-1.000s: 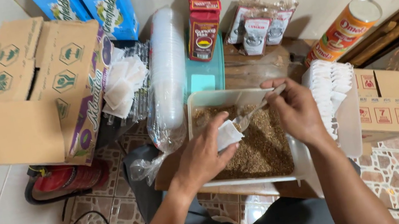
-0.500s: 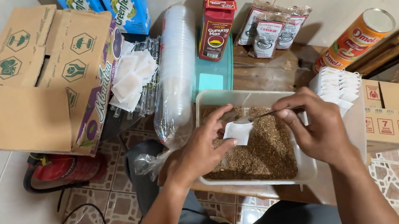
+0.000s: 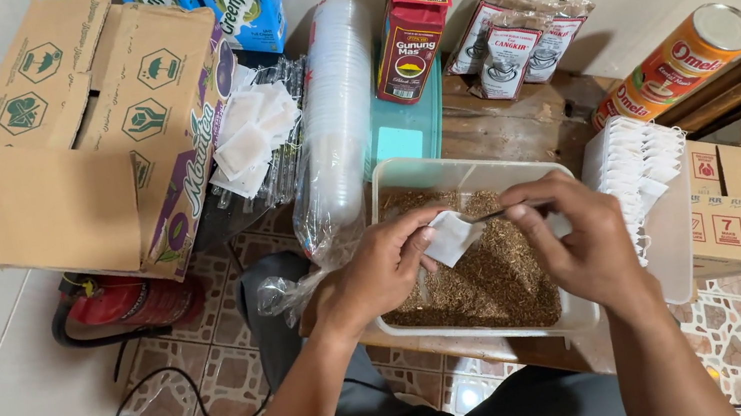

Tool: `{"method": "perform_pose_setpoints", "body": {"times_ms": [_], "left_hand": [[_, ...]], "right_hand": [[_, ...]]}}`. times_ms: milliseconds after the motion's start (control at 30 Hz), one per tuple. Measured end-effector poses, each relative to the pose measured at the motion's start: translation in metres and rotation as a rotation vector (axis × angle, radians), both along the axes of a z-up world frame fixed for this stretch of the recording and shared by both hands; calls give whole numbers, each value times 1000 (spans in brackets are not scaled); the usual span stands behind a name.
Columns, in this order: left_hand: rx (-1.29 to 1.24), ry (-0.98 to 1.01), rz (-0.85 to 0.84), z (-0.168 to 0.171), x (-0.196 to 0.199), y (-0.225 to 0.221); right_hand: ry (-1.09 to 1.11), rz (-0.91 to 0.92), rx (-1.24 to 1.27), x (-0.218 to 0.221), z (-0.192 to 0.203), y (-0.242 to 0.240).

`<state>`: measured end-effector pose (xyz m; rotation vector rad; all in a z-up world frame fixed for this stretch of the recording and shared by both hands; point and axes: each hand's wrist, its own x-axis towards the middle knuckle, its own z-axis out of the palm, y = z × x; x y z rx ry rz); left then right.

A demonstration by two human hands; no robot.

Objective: Filling small white tea bags with loose tea leaves using a spoon from a large container.

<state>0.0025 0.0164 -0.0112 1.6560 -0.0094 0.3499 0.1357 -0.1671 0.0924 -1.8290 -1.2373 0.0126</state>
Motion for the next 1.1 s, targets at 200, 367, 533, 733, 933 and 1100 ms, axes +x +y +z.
{"method": "perform_pose_setpoints", "body": {"times_ms": [200, 367, 533, 733, 933, 1100], "left_hand": [[-1, 76, -33, 17, -5, -1], [43, 36, -10, 15, -4, 1], [63, -7, 22, 29, -7, 0], [112, 13, 35, 11, -3, -2], [259, 117, -40, 48, -6, -7], [733, 109, 192, 39, 12, -30]], "right_hand": [[-40, -14, -11, -9, 3, 1], [-24, 0, -2, -10, -2, 9], [-15, -27, 25, -2, -5, -1], [7, 20, 27, -4, -9, 6], [91, -17, 106, -3, -32, 5], [106, -38, 136, -4, -28, 12]]}}
